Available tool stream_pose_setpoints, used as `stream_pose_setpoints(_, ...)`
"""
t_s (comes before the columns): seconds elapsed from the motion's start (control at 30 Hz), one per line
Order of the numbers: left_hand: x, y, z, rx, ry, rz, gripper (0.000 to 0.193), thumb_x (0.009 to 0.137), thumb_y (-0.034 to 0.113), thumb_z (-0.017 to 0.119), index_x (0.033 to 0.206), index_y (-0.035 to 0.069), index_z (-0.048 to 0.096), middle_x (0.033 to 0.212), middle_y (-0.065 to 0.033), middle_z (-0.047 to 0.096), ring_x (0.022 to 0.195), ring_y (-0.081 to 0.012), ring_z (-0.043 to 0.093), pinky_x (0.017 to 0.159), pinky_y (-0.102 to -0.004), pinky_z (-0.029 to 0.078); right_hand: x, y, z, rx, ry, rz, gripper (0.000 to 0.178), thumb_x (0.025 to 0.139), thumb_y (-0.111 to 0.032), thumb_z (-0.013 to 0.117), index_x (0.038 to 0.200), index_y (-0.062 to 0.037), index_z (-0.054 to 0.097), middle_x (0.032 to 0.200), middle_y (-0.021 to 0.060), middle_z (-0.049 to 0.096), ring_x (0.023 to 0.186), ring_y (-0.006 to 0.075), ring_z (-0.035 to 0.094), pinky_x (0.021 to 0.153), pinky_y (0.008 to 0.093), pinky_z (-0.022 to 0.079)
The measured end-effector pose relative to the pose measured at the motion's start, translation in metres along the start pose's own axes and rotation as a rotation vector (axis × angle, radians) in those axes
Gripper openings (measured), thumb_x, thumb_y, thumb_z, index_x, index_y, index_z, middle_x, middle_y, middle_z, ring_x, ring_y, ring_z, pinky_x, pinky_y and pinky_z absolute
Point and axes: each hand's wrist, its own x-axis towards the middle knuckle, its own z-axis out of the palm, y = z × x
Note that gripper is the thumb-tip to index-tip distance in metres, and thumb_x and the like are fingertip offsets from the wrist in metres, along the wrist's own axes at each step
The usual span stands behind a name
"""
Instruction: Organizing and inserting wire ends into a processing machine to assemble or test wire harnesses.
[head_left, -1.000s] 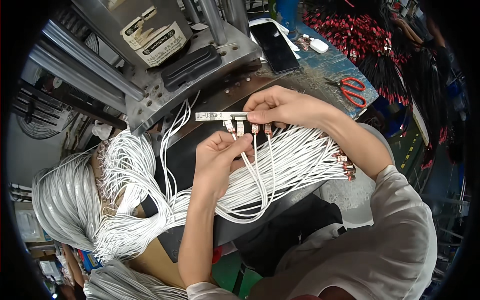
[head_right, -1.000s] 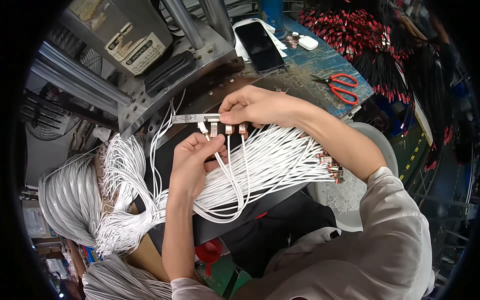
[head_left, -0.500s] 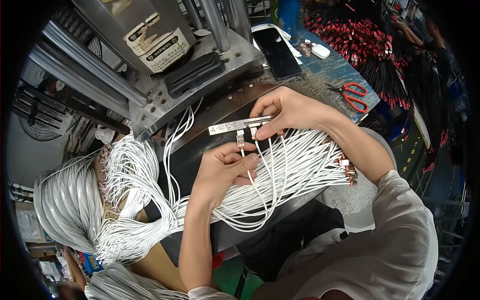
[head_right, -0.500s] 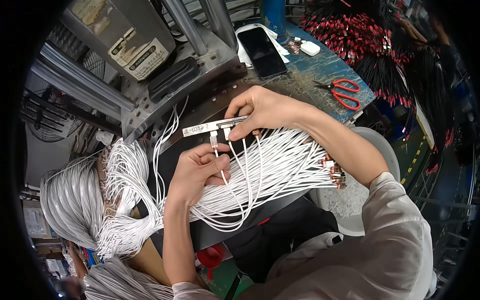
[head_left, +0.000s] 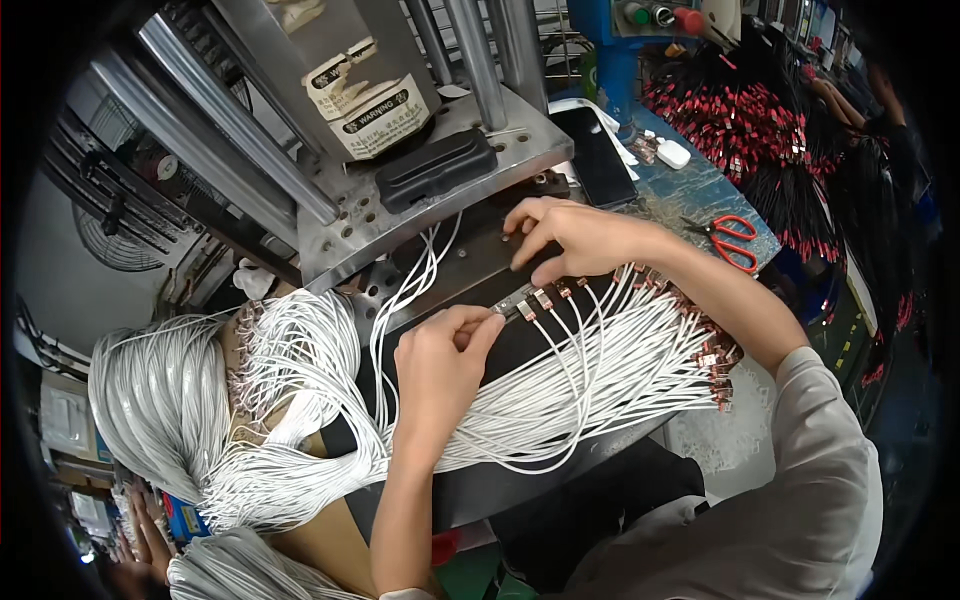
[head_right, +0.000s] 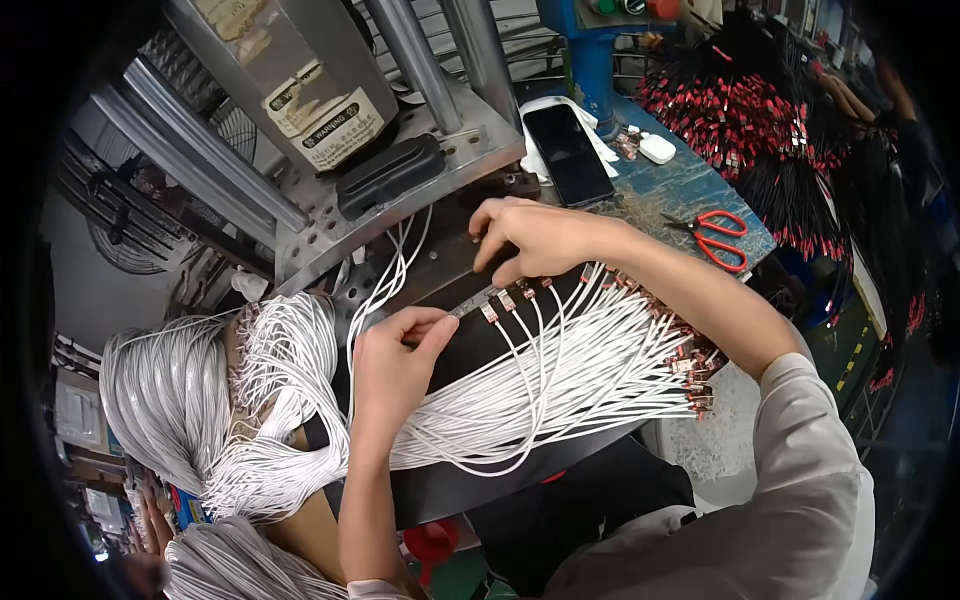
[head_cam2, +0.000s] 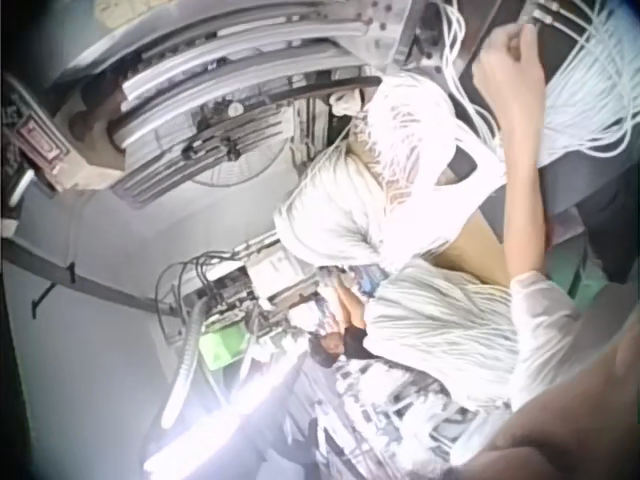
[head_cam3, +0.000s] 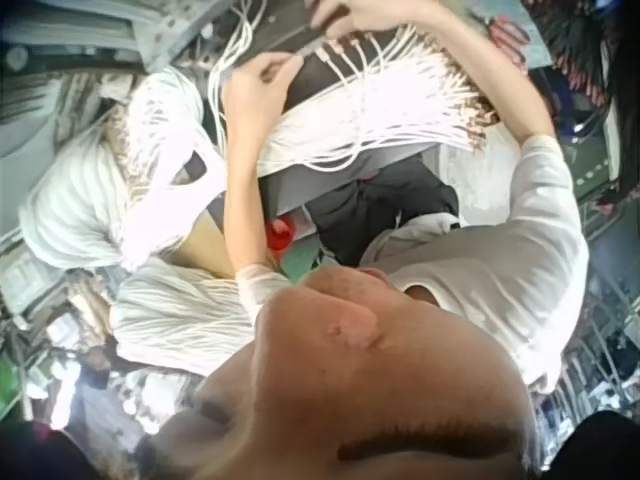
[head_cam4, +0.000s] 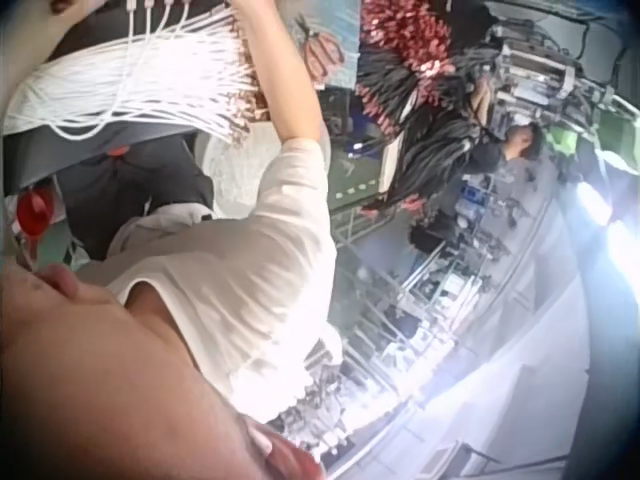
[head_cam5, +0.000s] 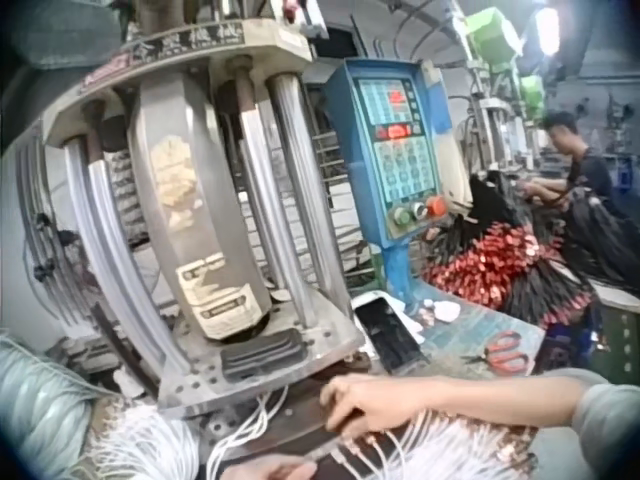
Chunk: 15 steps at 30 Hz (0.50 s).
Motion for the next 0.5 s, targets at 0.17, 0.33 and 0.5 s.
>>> stream_pose_setpoints(0.17, 0.053, -0.023, 0.022, 0.702, 0.436, 0.471, 0.026, 0.083, 0.009, 0.07, 0.107, 0.001, 0.069, 0.098, -0.0158, 0.066, 0.105, -0.0346, 0.062, 0.069, -0.0421, 0.056, 0.077, 0.05, -0.011, -0.27, 0.133, 0.303, 0.036, 0.09, -0.016, 0.064, 0.124, -0.0062, 0.062, 0.128, 0.0157, 0.059, 0.118, 0.0257, 0.056, 0.102, 0.0399, 0.043)
stream_pose_setpoints(0.33, 0.096, -0.038, 0.04, 0.821, 0.565, 0.475, 0.026, 0.084, 0.008, 0.067, 0.109, 0.001, 0.067, 0.103, -0.0172, 0.065, 0.095, -0.0367, 0.065, 0.074, -0.0456, 0.057, 0.094, 0.087, 0.012, -0.344, 0.79, -0.136, 0.028, 0.092, -0.016, 0.056, 0.117, -0.0041, 0.062, 0.113, 0.0205, 0.065, 0.108, 0.0345, 0.06, 0.097, 0.0403, 0.047)
stream_pose_setpoints(0.5, 0.1, -0.04, 0.031, 0.613, 0.33, 0.298, 0.019, 0.082, 0.004, 0.065, 0.101, 0.001, 0.065, 0.101, -0.02, 0.063, 0.096, -0.0415, 0.063, 0.078, -0.0494, 0.055, 0.103, 0.07, 0.002, -0.131, 0.48, 0.1, 0.024, 0.091, -0.016, 0.057, 0.109, -0.003, 0.064, 0.106, 0.0188, 0.067, 0.1, 0.0344, 0.062, 0.091, 0.0434, 0.048)
